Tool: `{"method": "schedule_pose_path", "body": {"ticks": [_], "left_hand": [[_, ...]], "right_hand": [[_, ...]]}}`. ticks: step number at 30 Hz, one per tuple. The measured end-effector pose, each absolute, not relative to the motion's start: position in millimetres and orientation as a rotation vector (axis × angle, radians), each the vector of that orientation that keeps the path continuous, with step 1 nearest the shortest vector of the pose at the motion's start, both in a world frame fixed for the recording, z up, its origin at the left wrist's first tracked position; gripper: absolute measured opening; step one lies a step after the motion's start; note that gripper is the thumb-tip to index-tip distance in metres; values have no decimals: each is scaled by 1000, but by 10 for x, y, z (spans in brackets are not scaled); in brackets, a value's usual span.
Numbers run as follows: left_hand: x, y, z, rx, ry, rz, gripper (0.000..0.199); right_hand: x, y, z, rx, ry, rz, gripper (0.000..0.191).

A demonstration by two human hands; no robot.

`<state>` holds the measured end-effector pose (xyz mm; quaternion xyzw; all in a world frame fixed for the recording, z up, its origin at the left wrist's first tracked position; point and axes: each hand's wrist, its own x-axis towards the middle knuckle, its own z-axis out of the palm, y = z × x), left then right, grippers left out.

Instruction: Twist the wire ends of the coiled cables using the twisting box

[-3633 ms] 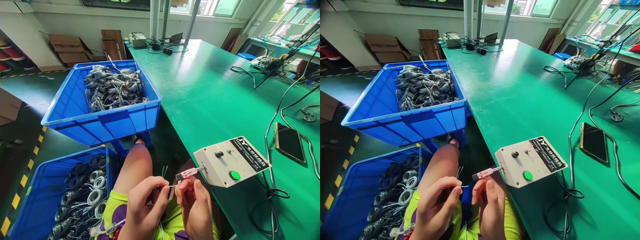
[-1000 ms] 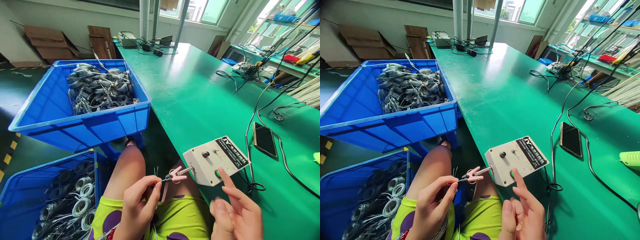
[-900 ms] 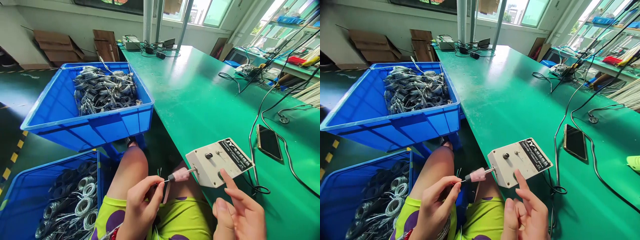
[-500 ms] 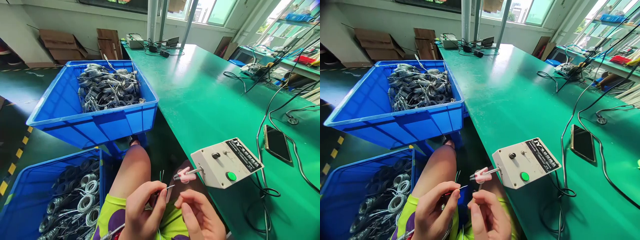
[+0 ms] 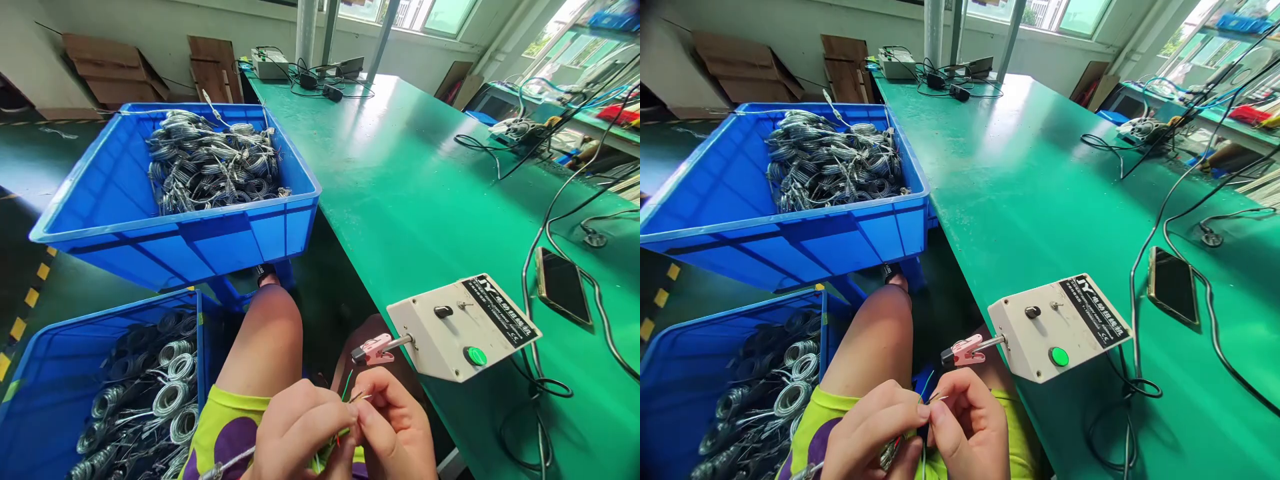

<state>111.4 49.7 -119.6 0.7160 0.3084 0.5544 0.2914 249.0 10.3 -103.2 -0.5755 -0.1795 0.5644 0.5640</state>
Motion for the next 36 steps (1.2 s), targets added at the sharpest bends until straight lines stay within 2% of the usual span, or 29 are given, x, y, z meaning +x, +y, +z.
{"method": "schedule_pose_path", "body": {"ticks": [1, 5, 9, 12, 14, 15, 18, 28, 34, 36], "left_hand": [[1087, 500, -1168, 1871, 779, 1443, 9], [990, 495, -1050, 1751, 733, 1249, 26], [974, 484, -1014, 1722, 764, 1183, 27], [999, 473, -1047, 1734, 809, 1190, 23], [1017, 469, -1072, 1753, 822, 1212, 19], [1026, 469, -1080, 1764, 823, 1222, 18], [1050, 479, -1080, 1784, 815, 1237, 18], [1083, 491, -1084, 1811, 842, 1263, 24], [1096, 507, -1189, 1800, 835, 1381, 16], [1098, 514, -1228, 1826, 837, 1418, 17]], "right_hand": [[2503, 107, -1052, -1342, -436, 1342, 49], [2571, 120, -1193, -1292, -586, 1288, 43], [2602, 115, -1276, -1332, -782, 1198, 35], [2566, 73, -1220, -1459, -894, 924, 22], [2546, 47, -1160, -1487, -967, 652, 5], [2544, 43, -1133, -1449, -1041, 568, 5], [2564, 72, -1080, -1264, -1262, 538, 22], [2510, 140, -1029, -1247, -1197, 548, 27], [2500, 101, -1065, -1332, -967, 734, 8], [2530, 99, -1101, -1386, -902, 806, 19]]}}
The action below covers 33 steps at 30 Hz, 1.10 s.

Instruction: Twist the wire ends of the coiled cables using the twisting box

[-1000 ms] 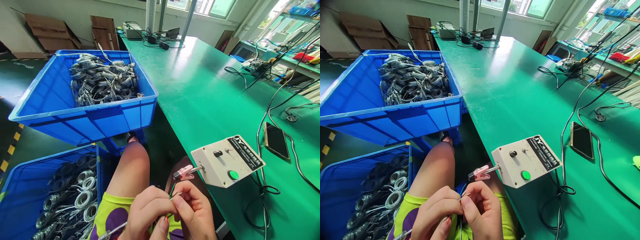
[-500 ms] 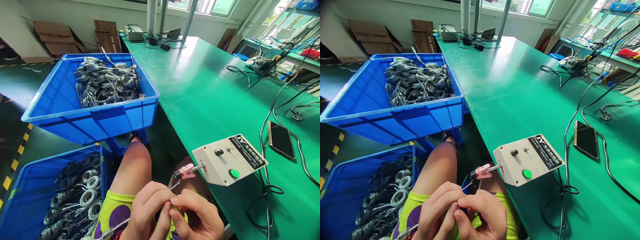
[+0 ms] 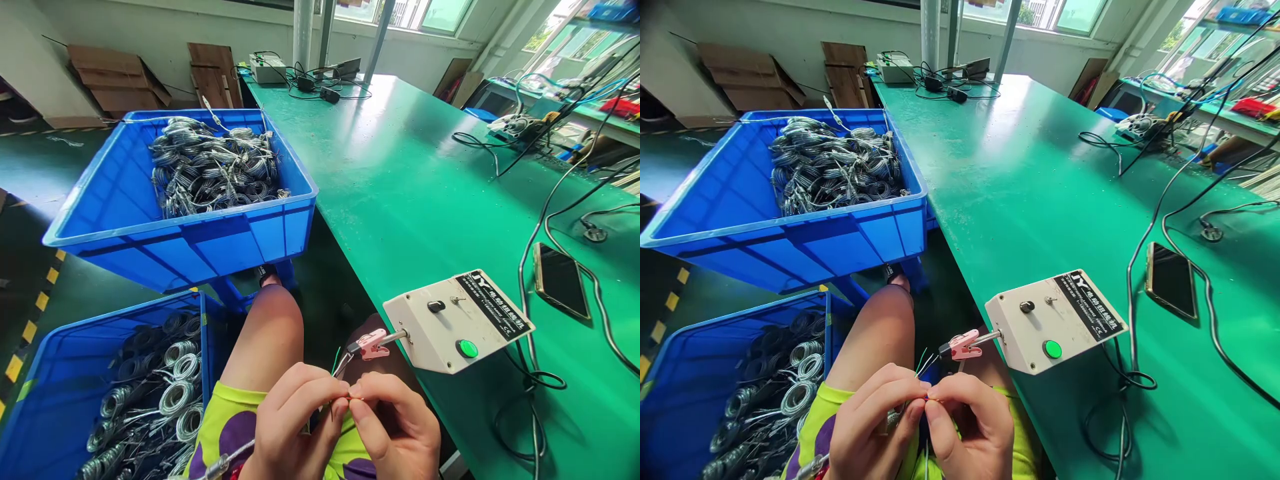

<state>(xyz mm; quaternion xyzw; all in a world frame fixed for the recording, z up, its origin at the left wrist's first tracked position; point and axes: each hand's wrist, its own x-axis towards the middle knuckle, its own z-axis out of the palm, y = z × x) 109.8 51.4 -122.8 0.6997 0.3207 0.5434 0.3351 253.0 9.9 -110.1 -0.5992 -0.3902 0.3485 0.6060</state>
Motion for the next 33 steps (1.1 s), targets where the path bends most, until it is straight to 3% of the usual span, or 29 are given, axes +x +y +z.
{"method": "schedule_pose_path", "body": {"ticks": [5, 8, 19, 33], "left_hand": [[1109, 554, -1251, 1797, 950, 1471, 24], [1133, 592, -1239, 1767, 1005, 1495, 23], [1166, 654, -1367, 1699, 1057, 1337, 22], [1237, 710, -1324, 1746, 1032, 1342, 18]], "right_hand": [[2683, 229, -1220, -1411, -684, 982, 58], [2717, 354, -1253, -1418, -450, 1100, 65], [2760, 367, -1483, -1136, -376, 1239, 51], [2666, 319, -1430, -1205, -283, 1212, 50]]}}
